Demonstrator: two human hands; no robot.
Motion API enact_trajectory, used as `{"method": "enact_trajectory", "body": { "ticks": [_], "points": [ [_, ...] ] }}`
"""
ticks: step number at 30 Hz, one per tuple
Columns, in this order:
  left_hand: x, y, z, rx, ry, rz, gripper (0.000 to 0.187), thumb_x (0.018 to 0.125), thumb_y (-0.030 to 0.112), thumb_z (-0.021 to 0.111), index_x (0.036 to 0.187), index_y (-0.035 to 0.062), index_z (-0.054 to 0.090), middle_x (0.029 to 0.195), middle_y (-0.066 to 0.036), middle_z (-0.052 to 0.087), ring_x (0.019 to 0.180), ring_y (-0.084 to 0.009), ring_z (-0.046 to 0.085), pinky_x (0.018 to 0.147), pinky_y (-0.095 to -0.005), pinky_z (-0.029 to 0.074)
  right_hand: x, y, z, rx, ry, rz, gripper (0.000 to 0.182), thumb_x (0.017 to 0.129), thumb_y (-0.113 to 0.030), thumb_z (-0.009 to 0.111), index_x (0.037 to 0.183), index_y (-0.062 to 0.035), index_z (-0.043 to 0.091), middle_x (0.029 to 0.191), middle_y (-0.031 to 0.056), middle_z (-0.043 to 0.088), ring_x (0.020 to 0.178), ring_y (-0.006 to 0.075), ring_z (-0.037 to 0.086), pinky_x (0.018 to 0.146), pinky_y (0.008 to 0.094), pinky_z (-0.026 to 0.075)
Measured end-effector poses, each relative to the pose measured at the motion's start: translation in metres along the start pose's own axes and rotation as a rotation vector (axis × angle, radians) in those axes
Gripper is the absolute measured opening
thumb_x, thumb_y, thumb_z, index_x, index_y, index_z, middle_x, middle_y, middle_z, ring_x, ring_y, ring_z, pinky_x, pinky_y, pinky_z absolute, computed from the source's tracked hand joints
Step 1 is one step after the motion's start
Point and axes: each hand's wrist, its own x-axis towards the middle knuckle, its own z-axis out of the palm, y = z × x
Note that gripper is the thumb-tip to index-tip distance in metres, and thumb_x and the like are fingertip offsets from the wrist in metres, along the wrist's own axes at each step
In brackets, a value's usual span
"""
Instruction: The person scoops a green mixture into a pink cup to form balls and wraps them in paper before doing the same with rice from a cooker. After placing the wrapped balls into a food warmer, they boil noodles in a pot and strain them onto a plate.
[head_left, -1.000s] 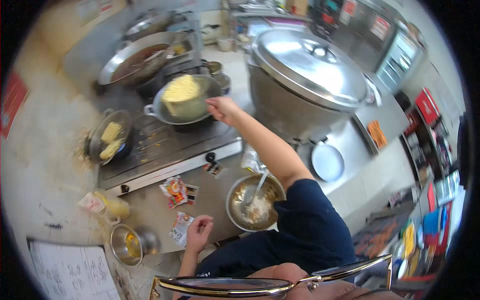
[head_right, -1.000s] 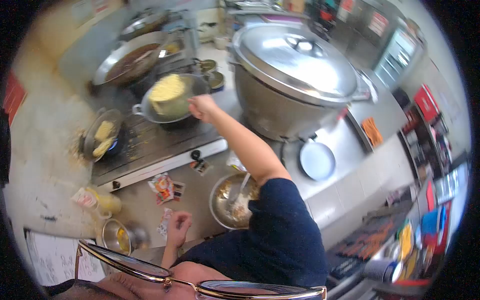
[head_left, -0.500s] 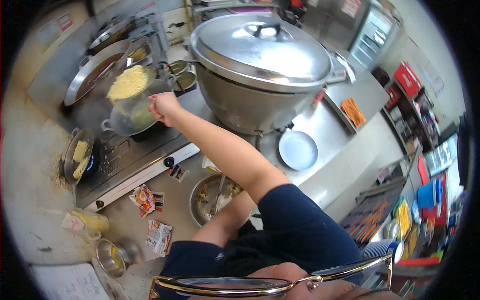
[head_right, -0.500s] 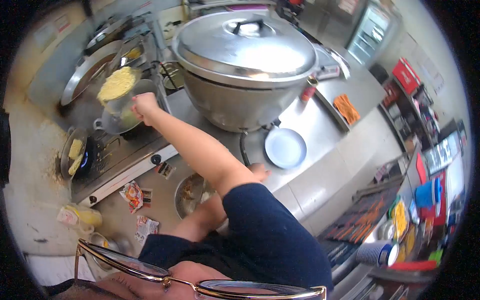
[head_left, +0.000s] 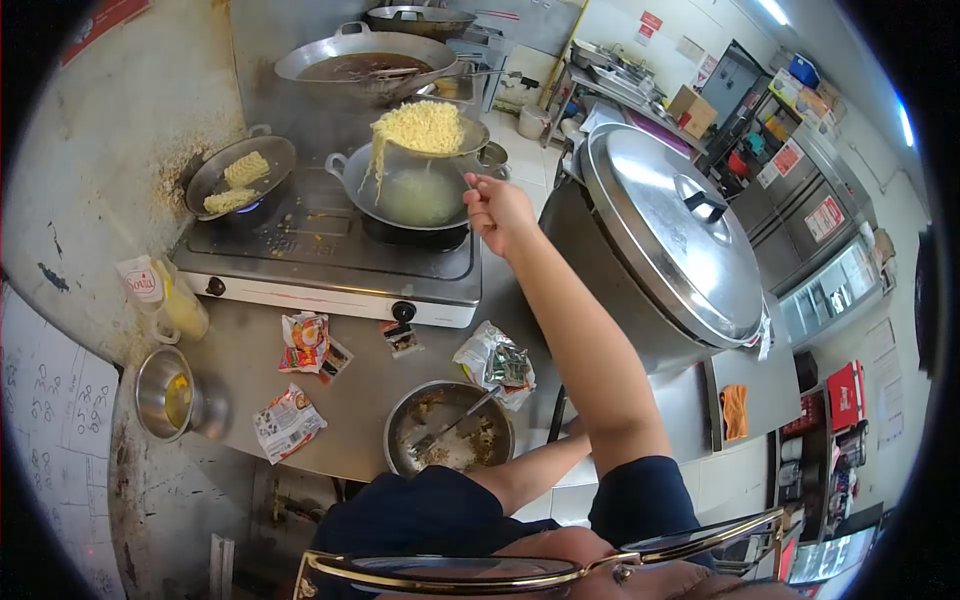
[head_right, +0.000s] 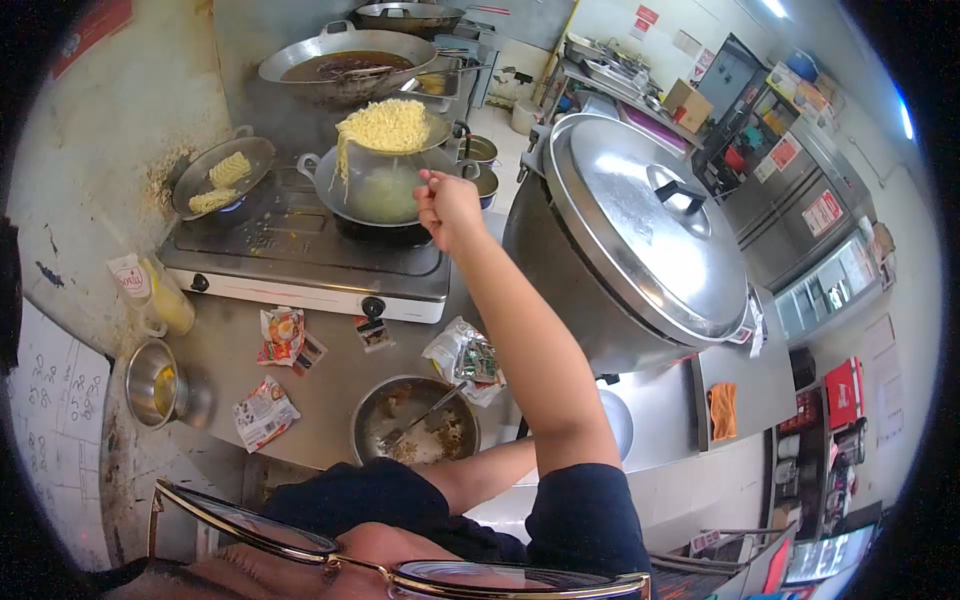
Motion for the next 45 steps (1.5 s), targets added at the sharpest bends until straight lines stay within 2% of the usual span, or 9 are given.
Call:
{"method": "enact_trajectory", "body": {
  "ticks": [13, 16, 18, 21, 24, 27, 34, 38, 45],
  "points": [
    [-0.121, -0.023, -0.045, -0.219, 0.018, 0.168, 0.025, 0.080, 0.027, 0.061, 0.083, 0.0016, 0.064, 0.077, -0.013, 0.065, 0.074, -0.0181, 0.063, 0.065, -0.0323, 0.048, 0.017, -0.008, -0.007, 0.163, -0.020, 0.074, 0.014, 0.091, -0.005, 0.030, 0.098, -0.0060, 0.043, 0.066, 0.0031, 0.044, 0.044, 0.0050, 0.029, 0.034, 0.0184, 0.019],
    [-0.142, -0.066, -0.055, -0.294, 0.387, 0.381, 0.027, 0.072, 0.028, 0.064, 0.068, 0.0016, 0.059, 0.060, -0.015, 0.057, 0.058, -0.0230, 0.059, 0.054, -0.0353, 0.045, 0.014, -0.013, 0.000, 0.157, 0.000, 0.072, 0.013, 0.091, -0.006, 0.030, 0.096, -0.0064, 0.043, 0.065, 0.0028, 0.043, 0.043, 0.0052, 0.030, 0.033, 0.0185, 0.019],
    [-0.177, -0.078, -0.088, -0.248, 0.399, 0.373, 0.022, 0.069, 0.022, 0.063, 0.067, 0.0009, 0.056, 0.059, -0.015, 0.055, 0.056, -0.0231, 0.055, 0.054, -0.0354, 0.043, 0.012, -0.019, 0.007, 0.161, -0.002, 0.057, 0.013, 0.091, -0.007, 0.030, 0.094, -0.0067, 0.043, 0.064, 0.0032, 0.043, 0.043, 0.0053, 0.031, 0.033, 0.0183, 0.019],
    [-0.229, -0.106, -0.135, -0.140, 0.503, 0.287, 0.021, 0.076, 0.021, 0.061, 0.078, 0.0009, 0.056, 0.069, -0.012, 0.057, 0.066, -0.0177, 0.055, 0.060, -0.0345, 0.043, 0.018, -0.033, 0.014, 0.171, -0.045, 0.048, 0.013, 0.091, -0.007, 0.031, 0.093, -0.0068, 0.043, 0.065, 0.0034, 0.044, 0.043, 0.0055, 0.031, 0.033, 0.0179, 0.020],
    [-0.300, -0.132, -0.176, -0.553, 0.587, 0.143, 0.016, 0.076, 0.015, 0.061, 0.087, 0.0029, 0.061, 0.068, -0.003, 0.055, 0.062, -0.0104, 0.051, 0.057, -0.0280, 0.043, 0.013, -0.036, 0.018, 0.174, -0.053, 0.040, 0.012, 0.092, -0.007, 0.033, 0.096, -0.0063, 0.044, 0.066, 0.0037, 0.045, 0.042, 0.0053, 0.030, 0.032, 0.0175, 0.021],
    [-0.353, -0.182, -0.199, -0.562, 0.821, 0.207, 0.017, 0.073, 0.009, 0.059, 0.089, 0.0032, 0.061, 0.072, 0.000, 0.056, 0.064, -0.0085, 0.049, 0.058, -0.0242, 0.042, 0.010, -0.015, 0.013, 0.146, -0.002, 0.021, 0.014, 0.092, -0.008, 0.033, 0.100, -0.0055, 0.045, 0.066, 0.0035, 0.046, 0.042, 0.0050, 0.030, 0.032, 0.0173, 0.021],
    [-0.469, -0.255, -0.206, -1.031, 1.197, 0.152, 0.038, 0.072, 0.005, 0.048, 0.108, -0.0034, 0.054, 0.096, -0.010, 0.060, 0.093, -0.0210, 0.057, 0.081, -0.0334, 0.047, 0.015, 0.038, -0.016, 0.119, -0.004, 0.098, 0.018, 0.091, -0.007, 0.035, 0.103, -0.0039, 0.047, 0.067, 0.0039, 0.048, 0.043, 0.0047, 0.037, 0.033, 0.0168, 0.023],
    [-0.503, -0.271, -0.198, -1.202, 1.393, 0.248, 0.039, 0.076, 0.012, 0.046, 0.111, -0.0024, 0.052, 0.100, -0.013, 0.059, 0.096, -0.0231, 0.057, 0.082, -0.0348, 0.047, 0.003, 0.025, 0.012, 0.029, 0.146, 0.032, 0.020, 0.091, -0.007, 0.034, 0.107, -0.0038, 0.047, 0.067, 0.0030, 0.048, 0.043, 0.0041, 0.033, 0.033, 0.0165, 0.022],
    [-0.523, -0.315, -0.208, -1.286, 1.620, 0.267, 0.039, 0.076, 0.011, 0.045, 0.113, 0.0027, 0.047, 0.103, -0.011, 0.054, 0.095, -0.0221, 0.055, 0.085, -0.0329, 0.044, -0.004, -0.006, 0.025, 0.077, -0.018, -0.076, 0.023, 0.092, -0.007, 0.034, 0.111, -0.0043, 0.046, 0.067, 0.0031, 0.049, 0.042, 0.0036, 0.032, 0.032, 0.0160, 0.020]
  ]
}}
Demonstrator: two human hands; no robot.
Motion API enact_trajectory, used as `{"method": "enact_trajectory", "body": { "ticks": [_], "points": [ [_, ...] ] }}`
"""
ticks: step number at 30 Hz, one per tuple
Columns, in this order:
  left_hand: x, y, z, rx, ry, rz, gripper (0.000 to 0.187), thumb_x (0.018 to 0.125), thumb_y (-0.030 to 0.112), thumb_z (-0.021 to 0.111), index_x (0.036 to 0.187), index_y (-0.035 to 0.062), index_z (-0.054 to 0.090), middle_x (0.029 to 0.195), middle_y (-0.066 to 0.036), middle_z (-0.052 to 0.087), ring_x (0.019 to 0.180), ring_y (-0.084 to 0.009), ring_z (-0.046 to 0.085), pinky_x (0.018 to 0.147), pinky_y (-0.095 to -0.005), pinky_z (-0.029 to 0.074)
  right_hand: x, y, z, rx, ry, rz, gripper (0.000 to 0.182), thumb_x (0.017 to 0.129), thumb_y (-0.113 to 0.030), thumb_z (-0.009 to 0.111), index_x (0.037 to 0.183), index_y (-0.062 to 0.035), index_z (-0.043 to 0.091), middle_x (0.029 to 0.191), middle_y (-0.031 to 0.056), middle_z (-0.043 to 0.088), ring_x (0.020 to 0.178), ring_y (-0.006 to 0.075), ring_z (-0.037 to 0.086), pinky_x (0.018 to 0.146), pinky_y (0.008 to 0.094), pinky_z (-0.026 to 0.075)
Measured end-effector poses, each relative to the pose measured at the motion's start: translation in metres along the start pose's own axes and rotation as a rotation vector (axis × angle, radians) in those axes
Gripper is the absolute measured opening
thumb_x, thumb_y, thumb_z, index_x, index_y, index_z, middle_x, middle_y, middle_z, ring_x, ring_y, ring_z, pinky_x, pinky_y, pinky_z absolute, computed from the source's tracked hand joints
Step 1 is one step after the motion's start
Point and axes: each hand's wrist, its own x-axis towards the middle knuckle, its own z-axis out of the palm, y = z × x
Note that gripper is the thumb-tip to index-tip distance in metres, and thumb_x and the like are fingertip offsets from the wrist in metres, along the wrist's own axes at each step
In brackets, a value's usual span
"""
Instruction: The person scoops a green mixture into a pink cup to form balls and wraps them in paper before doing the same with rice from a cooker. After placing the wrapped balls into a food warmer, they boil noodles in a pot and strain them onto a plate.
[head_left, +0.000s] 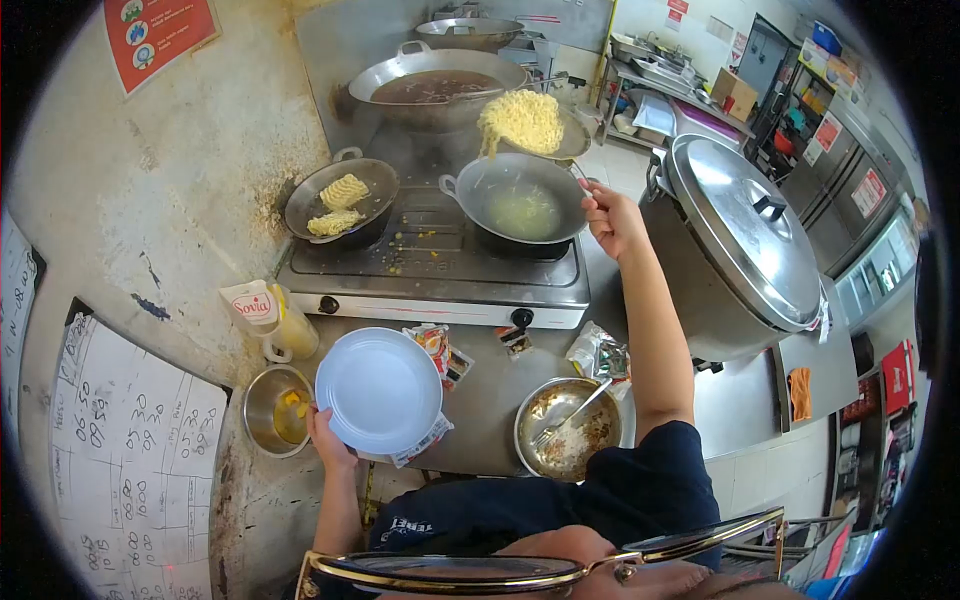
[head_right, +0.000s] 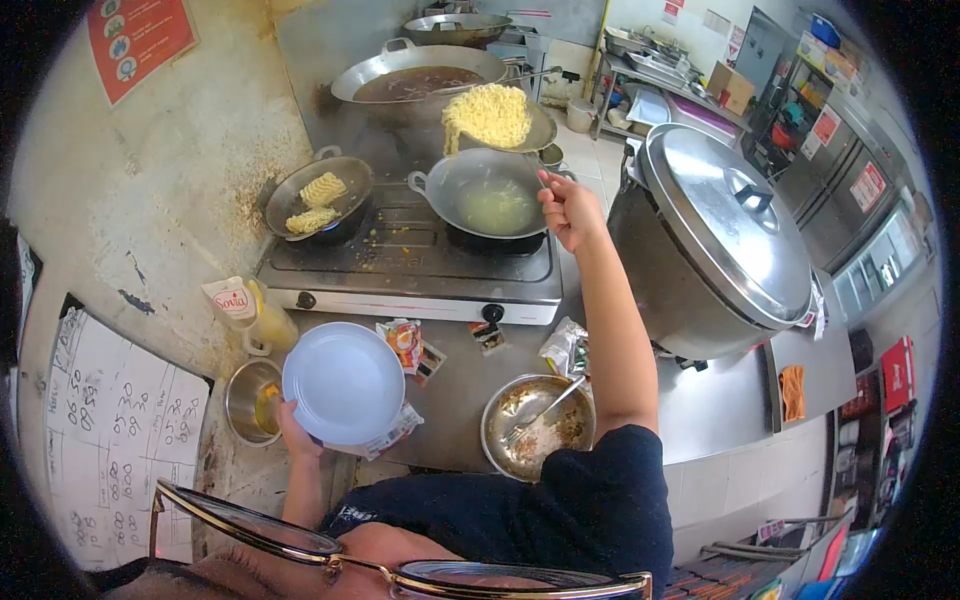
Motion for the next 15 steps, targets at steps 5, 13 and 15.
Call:
{"method": "enact_trajectory", "body": {
  "ticks": [5, 13, 15],
  "points": [
    [0.003, 0.010, 0.023, 0.013, -0.022, 0.123, 0.040, 0.075, 0.008, 0.045, 0.115, 0.0069, 0.042, 0.108, -0.010, 0.050, 0.101, -0.0212, 0.051, 0.090, -0.0319, 0.040, 0.015, 0.030, -0.022, -0.009, 0.047, 0.030, 0.023, 0.091, -0.007, 0.034, 0.110, -0.0039, 0.046, 0.066, 0.0030, 0.049, 0.042, 0.0037, 0.031, 0.032, 0.0168, 0.020],
    [0.014, 0.037, 0.038, 0.078, -0.117, 0.331, 0.054, 0.071, 0.003, 0.042, 0.125, 0.0073, 0.039, 0.120, -0.015, 0.048, 0.107, -0.0223, 0.049, 0.092, -0.0327, 0.039, 0.000, 0.011, -0.004, -0.008, 0.067, -0.040, 0.024, 0.090, -0.005, 0.034, 0.111, -0.0029, 0.046, 0.067, 0.0029, 0.047, 0.043, 0.0036, 0.029, 0.033, 0.0160, 0.020],
    [0.017, 0.043, 0.044, 0.062, -0.129, 0.329, 0.054, 0.071, 0.003, 0.042, 0.125, 0.0062, 0.039, 0.119, -0.015, 0.049, 0.107, -0.0224, 0.049, 0.093, -0.0326, 0.039, -0.001, 0.006, 0.000, 0.026, 0.013, -0.062, 0.023, 0.092, -0.008, 0.034, 0.111, -0.0040, 0.046, 0.067, 0.0025, 0.047, 0.043, 0.0037, 0.028, 0.033, 0.0161, 0.019]
  ]
}}
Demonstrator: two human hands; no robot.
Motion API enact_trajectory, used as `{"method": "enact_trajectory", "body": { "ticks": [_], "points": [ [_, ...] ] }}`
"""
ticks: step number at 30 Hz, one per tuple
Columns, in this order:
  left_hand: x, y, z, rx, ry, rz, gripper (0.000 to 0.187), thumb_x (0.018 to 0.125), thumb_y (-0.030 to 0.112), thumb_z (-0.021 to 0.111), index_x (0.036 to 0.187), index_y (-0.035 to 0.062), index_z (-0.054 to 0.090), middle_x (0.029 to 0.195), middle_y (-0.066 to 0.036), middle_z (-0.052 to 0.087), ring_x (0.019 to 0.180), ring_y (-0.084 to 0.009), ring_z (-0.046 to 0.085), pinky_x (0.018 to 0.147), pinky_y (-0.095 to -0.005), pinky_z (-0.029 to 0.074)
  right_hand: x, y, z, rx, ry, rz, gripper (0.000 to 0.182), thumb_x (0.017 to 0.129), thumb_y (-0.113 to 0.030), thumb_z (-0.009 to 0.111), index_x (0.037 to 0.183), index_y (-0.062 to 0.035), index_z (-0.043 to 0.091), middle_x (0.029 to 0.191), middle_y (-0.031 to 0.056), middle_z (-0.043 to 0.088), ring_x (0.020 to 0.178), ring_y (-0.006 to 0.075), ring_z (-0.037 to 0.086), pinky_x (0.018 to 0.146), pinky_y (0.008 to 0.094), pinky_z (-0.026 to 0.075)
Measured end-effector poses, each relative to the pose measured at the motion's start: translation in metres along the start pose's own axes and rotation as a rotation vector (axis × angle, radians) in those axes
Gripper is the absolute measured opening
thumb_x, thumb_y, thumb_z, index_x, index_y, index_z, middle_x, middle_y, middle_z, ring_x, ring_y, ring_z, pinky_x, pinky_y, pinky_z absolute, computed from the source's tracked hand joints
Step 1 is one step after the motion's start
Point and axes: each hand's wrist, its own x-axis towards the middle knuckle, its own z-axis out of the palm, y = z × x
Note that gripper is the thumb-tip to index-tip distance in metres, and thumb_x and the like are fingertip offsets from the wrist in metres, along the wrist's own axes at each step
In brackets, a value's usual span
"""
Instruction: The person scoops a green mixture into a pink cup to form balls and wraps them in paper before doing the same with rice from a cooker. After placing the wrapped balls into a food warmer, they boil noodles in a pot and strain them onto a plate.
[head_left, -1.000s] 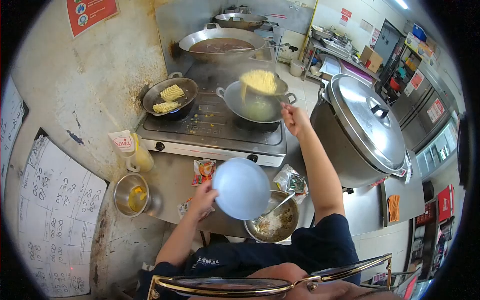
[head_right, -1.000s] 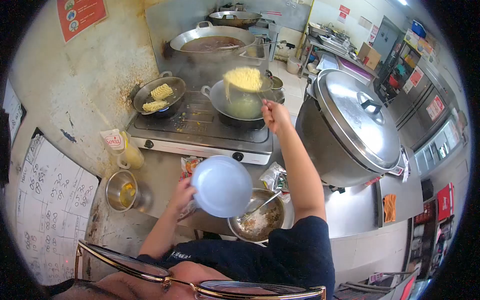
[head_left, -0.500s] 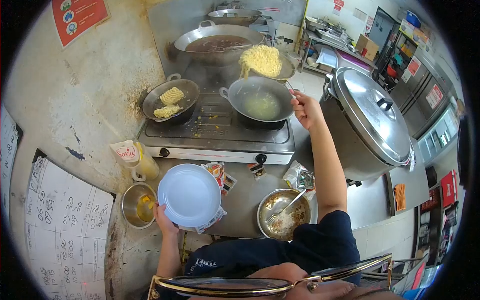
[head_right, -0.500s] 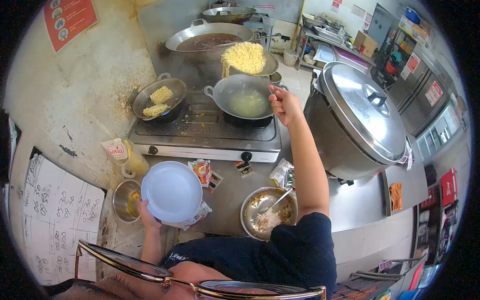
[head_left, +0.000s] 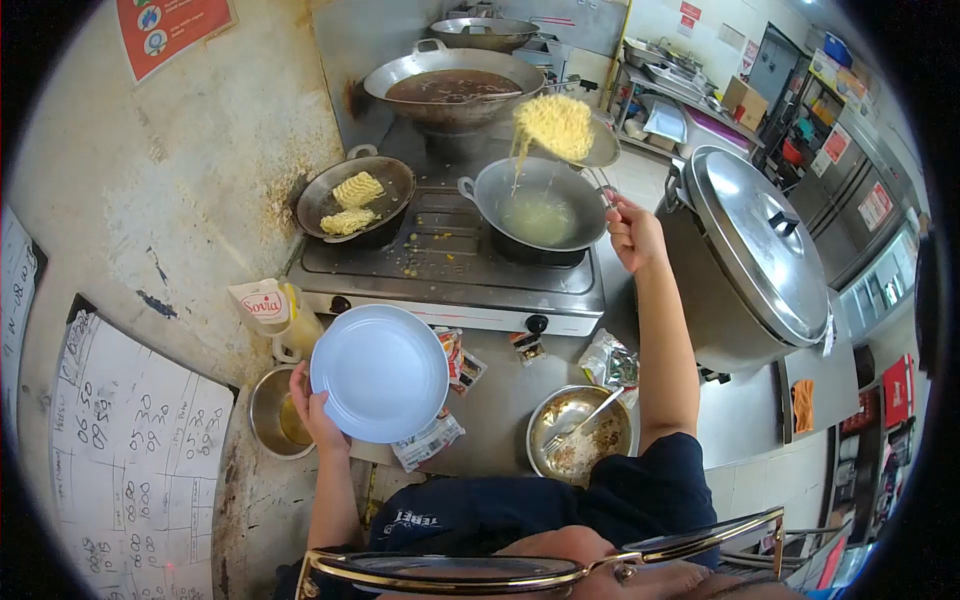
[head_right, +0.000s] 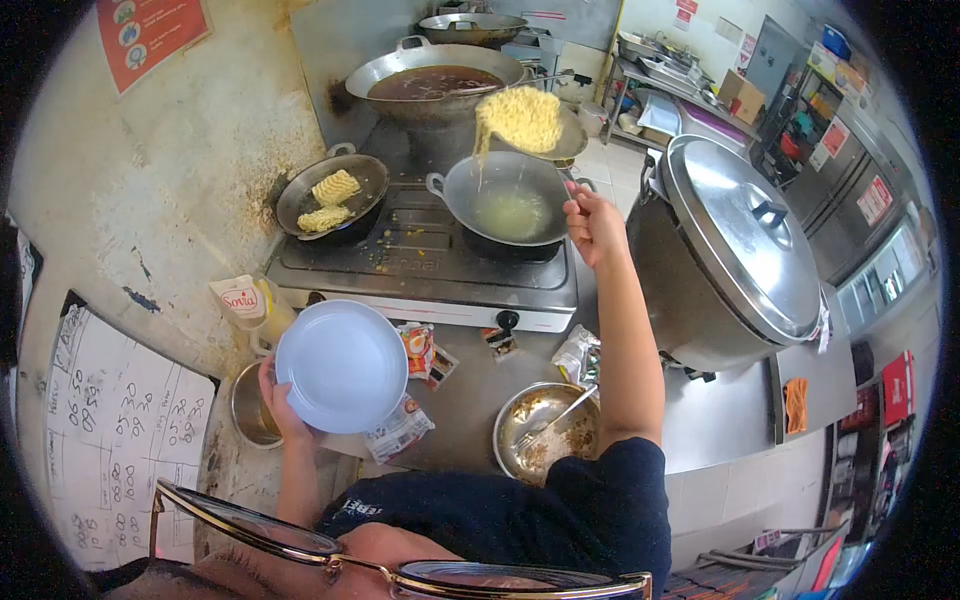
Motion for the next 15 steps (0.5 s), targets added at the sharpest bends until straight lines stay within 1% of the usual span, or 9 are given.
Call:
{"method": "enact_trajectory", "body": {
  "ticks": [2, 4, 5, 7, 10, 14, 15],
  "points": [
    [0.001, 0.004, 0.008, -0.020, -0.019, -0.009, 0.053, 0.071, 0.003, 0.042, 0.124, 0.0051, 0.040, 0.118, -0.015, 0.049, 0.107, -0.0226, 0.050, 0.093, -0.0325, 0.039, 0.001, 0.006, 0.001, 0.006, 0.035, -0.005, 0.023, 0.092, -0.008, 0.034, 0.110, -0.0045, 0.047, 0.067, 0.0025, 0.047, 0.043, 0.0037, 0.028, 0.033, 0.0163, 0.019],
    [0.000, 0.007, 0.015, 0.069, -0.046, 0.060, 0.052, 0.071, 0.003, 0.042, 0.123, 0.0030, 0.041, 0.117, -0.015, 0.050, 0.106, -0.0230, 0.051, 0.093, -0.0327, 0.040, 0.007, 0.018, -0.008, 0.001, 0.078, -0.005, 0.021, 0.093, -0.009, 0.035, 0.109, -0.0057, 0.049, 0.067, 0.0027, 0.047, 0.043, 0.0041, 0.028, 0.033, 0.0168, 0.019],
    [0.000, 0.004, 0.013, 0.068, -0.047, 0.057, 0.052, 0.071, 0.003, 0.042, 0.123, 0.0030, 0.041, 0.117, -0.015, 0.050, 0.106, -0.0230, 0.051, 0.093, -0.0327, 0.040, 0.010, 0.025, -0.014, 0.002, 0.083, 0.001, 0.021, 0.092, -0.009, 0.035, 0.107, -0.0057, 0.049, 0.067, 0.0031, 0.048, 0.043, 0.0044, 0.028, 0.033, 0.0170, 0.019],
    [0.002, -0.002, 0.009, 0.079, -0.064, 0.087, 0.052, 0.071, 0.003, 0.042, 0.123, 0.0028, 0.041, 0.118, -0.015, 0.051, 0.105, -0.0229, 0.052, 0.091, -0.0332, 0.042, 0.013, 0.035, -0.022, -0.016, 0.111, 0.055, 0.021, 0.092, -0.008, 0.035, 0.107, -0.0056, 0.049, 0.067, 0.0031, 0.048, 0.043, 0.0044, 0.029, 0.033, 0.0169, 0.020],
    [0.002, -0.001, 0.008, 0.098, -0.062, 0.072, 0.052, 0.070, 0.002, 0.041, 0.122, 0.0022, 0.041, 0.117, -0.015, 0.051, 0.104, -0.0228, 0.053, 0.090, -0.0331, 0.043, 0.013, 0.040, -0.023, -0.017, 0.171, 0.093, 0.020, 0.092, -0.008, 0.035, 0.106, -0.0056, 0.049, 0.067, 0.0030, 0.048, 0.043, 0.0039, 0.029, 0.033, 0.0169, 0.019],
    [0.001, 0.004, 0.012, 0.044, -0.068, 0.031, 0.051, 0.070, 0.002, 0.041, 0.122, 0.0014, 0.041, 0.117, -0.014, 0.051, 0.104, -0.0226, 0.053, 0.091, -0.0325, 0.043, 0.007, 0.025, -0.011, -0.030, 0.166, 0.059, 0.020, 0.092, -0.007, 0.035, 0.106, -0.0054, 0.049, 0.067, 0.0024, 0.048, 0.043, 0.0035, 0.029, 0.033, 0.0168, 0.019],
    [0.000, 0.003, 0.012, 0.035, -0.061, 0.019, 0.051, 0.070, 0.002, 0.041, 0.121, 0.0011, 0.041, 0.117, -0.014, 0.052, 0.104, -0.0223, 0.053, 0.091, -0.0323, 0.043, 0.008, 0.020, -0.010, -0.013, 0.115, 0.023, 0.020, 0.092, -0.007, 0.035, 0.107, -0.0053, 0.049, 0.067, 0.0023, 0.048, 0.042, 0.0034, 0.029, 0.033, 0.0168, 0.019]
  ]
}}
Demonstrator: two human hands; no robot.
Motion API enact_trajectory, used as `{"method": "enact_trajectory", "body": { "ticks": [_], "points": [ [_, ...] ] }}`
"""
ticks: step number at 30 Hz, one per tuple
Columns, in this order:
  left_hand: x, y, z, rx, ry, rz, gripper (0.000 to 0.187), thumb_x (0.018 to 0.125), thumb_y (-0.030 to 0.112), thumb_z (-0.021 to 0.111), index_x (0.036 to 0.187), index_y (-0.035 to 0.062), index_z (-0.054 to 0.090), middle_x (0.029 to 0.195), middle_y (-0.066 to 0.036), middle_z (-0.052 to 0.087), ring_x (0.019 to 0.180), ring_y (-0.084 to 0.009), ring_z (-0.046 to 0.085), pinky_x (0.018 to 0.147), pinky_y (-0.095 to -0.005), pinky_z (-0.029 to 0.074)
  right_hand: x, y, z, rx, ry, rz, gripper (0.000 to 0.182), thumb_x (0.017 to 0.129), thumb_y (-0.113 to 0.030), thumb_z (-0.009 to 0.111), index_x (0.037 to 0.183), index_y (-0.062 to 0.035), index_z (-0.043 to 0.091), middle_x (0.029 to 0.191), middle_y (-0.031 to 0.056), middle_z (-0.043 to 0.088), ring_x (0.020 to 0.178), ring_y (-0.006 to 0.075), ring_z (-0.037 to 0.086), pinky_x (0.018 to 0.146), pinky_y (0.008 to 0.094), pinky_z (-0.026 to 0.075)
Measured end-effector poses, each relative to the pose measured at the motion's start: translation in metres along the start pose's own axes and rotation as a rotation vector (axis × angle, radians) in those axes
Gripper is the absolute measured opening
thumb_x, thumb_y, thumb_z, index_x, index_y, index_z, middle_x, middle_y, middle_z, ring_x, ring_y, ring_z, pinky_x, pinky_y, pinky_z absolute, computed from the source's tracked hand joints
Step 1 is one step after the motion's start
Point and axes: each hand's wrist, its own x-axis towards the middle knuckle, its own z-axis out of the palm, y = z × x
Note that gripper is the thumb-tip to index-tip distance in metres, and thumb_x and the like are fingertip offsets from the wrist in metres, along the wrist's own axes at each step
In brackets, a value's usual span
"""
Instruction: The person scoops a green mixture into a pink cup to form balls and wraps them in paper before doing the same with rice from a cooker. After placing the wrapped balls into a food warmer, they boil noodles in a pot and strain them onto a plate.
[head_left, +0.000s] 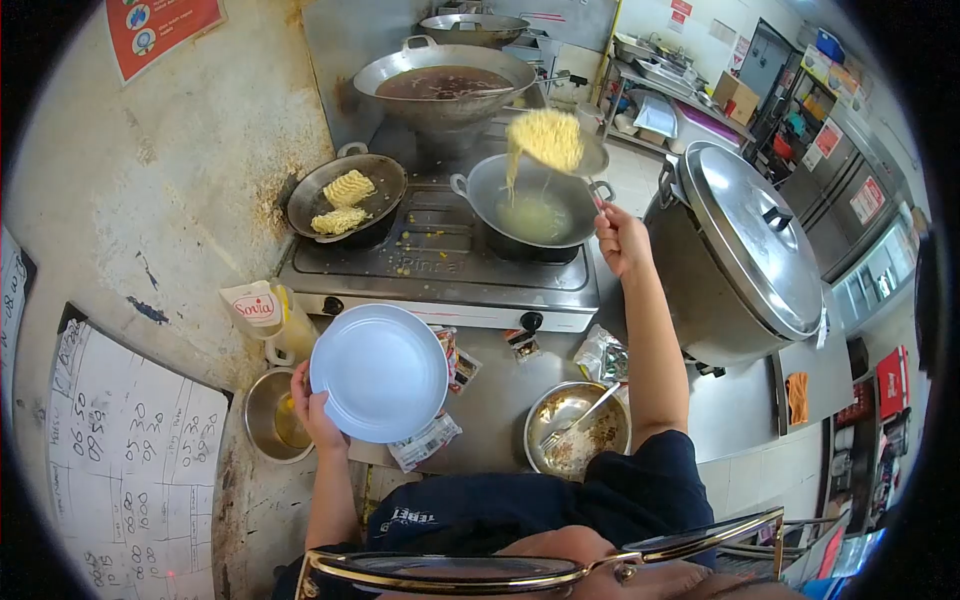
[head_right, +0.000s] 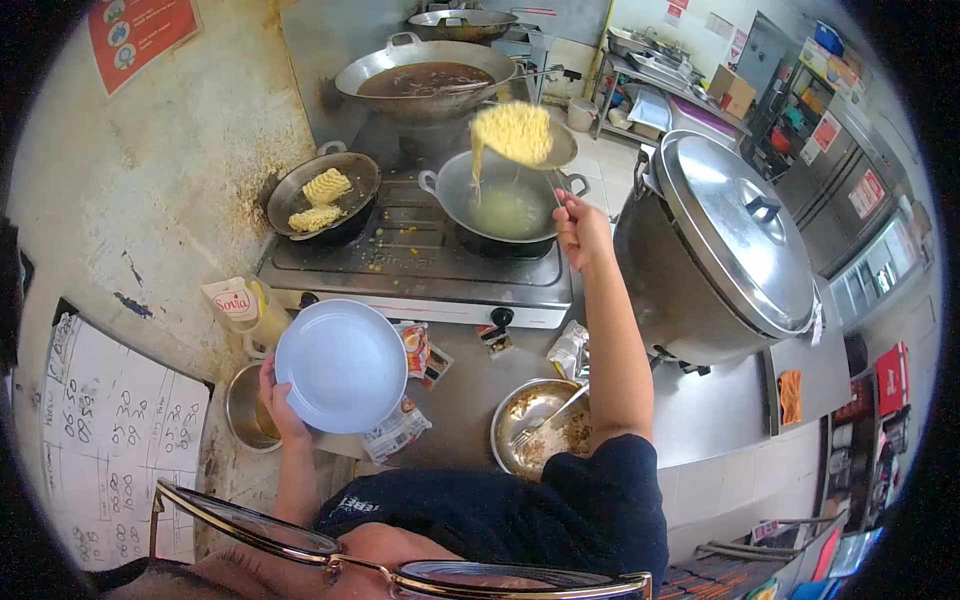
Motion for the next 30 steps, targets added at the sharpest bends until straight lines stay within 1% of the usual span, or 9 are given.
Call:
{"method": "enact_trajectory", "body": {
  "ticks": [1, 4, 8, 12, 14, 20, 22, 28, 30],
  "points": [
    [0.000, -0.001, 0.000, -0.010, 0.007, -0.011, 0.051, 0.070, 0.002, 0.041, 0.121, 0.0009, 0.042, 0.116, -0.014, 0.052, 0.104, -0.0221, 0.053, 0.091, -0.0321, 0.042, 0.000, -0.004, 0.001, 0.018, -0.051, -0.036, 0.020, 0.092, -0.008, 0.035, 0.107, -0.0052, 0.048, 0.066, 0.0022, 0.047, 0.042, 0.0033, 0.028, 0.033, 0.0168, 0.019],
    [0.001, -0.009, -0.004, -0.008, 0.009, -0.006, 0.051, 0.069, 0.002, 0.041, 0.120, 0.0007, 0.043, 0.115, -0.013, 0.052, 0.103, -0.0215, 0.053, 0.091, -0.0323, 0.042, -0.004, -0.006, 0.011, 0.027, -0.051, -0.066, 0.020, 0.092, -0.008, 0.036, 0.108, -0.0049, 0.048, 0.066, 0.0019, 0.047, 0.042, 0.0034, 0.028, 0.033, 0.0169, 0.019],
    [-0.001, -0.013, -0.005, -0.014, -0.001, 0.004, 0.051, 0.069, 0.002, 0.041, 0.120, 0.0004, 0.043, 0.115, -0.013, 0.052, 0.104, -0.0212, 0.052, 0.092, -0.0323, 0.041, 0.004, 0.016, -0.003, -0.001, -0.016, -0.071, 0.020, 0.092, -0.007, 0.036, 0.108, -0.0053, 0.048, 0.065, 0.0018, 0.047, 0.041, 0.0035, 0.027, 0.033, 0.0172, 0.019],
    [-0.001, -0.009, -0.004, -0.013, -0.002, 0.007, 0.051, 0.068, 0.002, 0.041, 0.119, -0.0001, 0.044, 0.115, -0.013, 0.052, 0.106, -0.0215, 0.051, 0.093, -0.0320, 0.041, 0.001, 0.019, -0.005, 0.008, 0.030, -0.015, 0.021, 0.091, -0.006, 0.037, 0.109, -0.0052, 0.049, 0.063, 0.0016, 0.047, 0.040, 0.0034, 0.026, 0.032, 0.0174, 0.019],
    [0.000, -0.011, -0.006, -0.022, 0.001, 0.011, 0.051, 0.068, 0.002, 0.041, 0.119, -0.0003, 0.044, 0.115, -0.013, 0.052, 0.106, -0.0217, 0.051, 0.093, -0.0319, 0.040, 0.000, 0.015, -0.006, -0.042, -0.019, -0.047, 0.022, 0.092, -0.006, 0.037, 0.110, -0.0044, 0.049, 0.064, 0.0018, 0.047, 0.040, 0.0033, 0.027, 0.033, 0.0176, 0.019],
    [-0.001, -0.016, -0.006, -0.011, 0.031, -0.008, 0.051, 0.068, 0.002, 0.041, 0.118, -0.0009, 0.044, 0.115, -0.013, 0.052, 0.106, -0.0219, 0.051, 0.093, -0.0328, 0.040, -0.004, 0.004, 0.003, 0.000, -0.065, -0.106, 0.022, 0.093, -0.008, 0.036, 0.111, -0.0042, 0.049, 0.064, 0.0015, 0.046, 0.041, 0.0031, 0.027, 0.033, 0.0178, 0.018],
    [-0.001, -0.019, -0.006, -0.014, -0.005, 0.001, 0.050, 0.068, 0.002, 0.041, 0.118, -0.0008, 0.044, 0.115, -0.013, 0.052, 0.106, -0.0220, 0.051, 0.092, -0.0327, 0.041, -0.008, 0.005, 0.004, -0.006, -0.055, -0.107, 0.022, 0.093, -0.008, 0.036, 0.111, -0.0043, 0.049, 0.064, 0.0013, 0.046, 0.041, 0.0031, 0.027, 0.034, 0.0177, 0.018],
    [-0.004, -0.008, 0.002, -0.017, -0.002, -0.027, 0.051, 0.069, 0.002, 0.041, 0.119, -0.0006, 0.043, 0.114, -0.013, 0.052, 0.104, -0.0216, 0.052, 0.091, -0.0320, 0.042, -0.004, 0.019, -0.005, -0.008, -0.048, -0.064, 0.023, 0.092, -0.007, 0.036, 0.111, -0.0044, 0.049, 0.064, 0.0004, 0.045, 0.041, 0.0030, 0.026, 0.033, 0.0178, 0.018],
    [-0.001, -0.011, -0.002, -0.022, -0.010, -0.008, 0.050, 0.069, 0.002, 0.041, 0.119, -0.0003, 0.043, 0.114, -0.013, 0.052, 0.103, -0.0215, 0.052, 0.090, -0.0320, 0.042, -0.004, 0.021, -0.004, -0.011, -0.052, -0.061, 0.023, 0.092, -0.007, 0.036, 0.111, -0.0045, 0.049, 0.064, 0.0002, 0.045, 0.041, 0.0030, 0.026, 0.033, 0.0178, 0.018]
  ]
}}
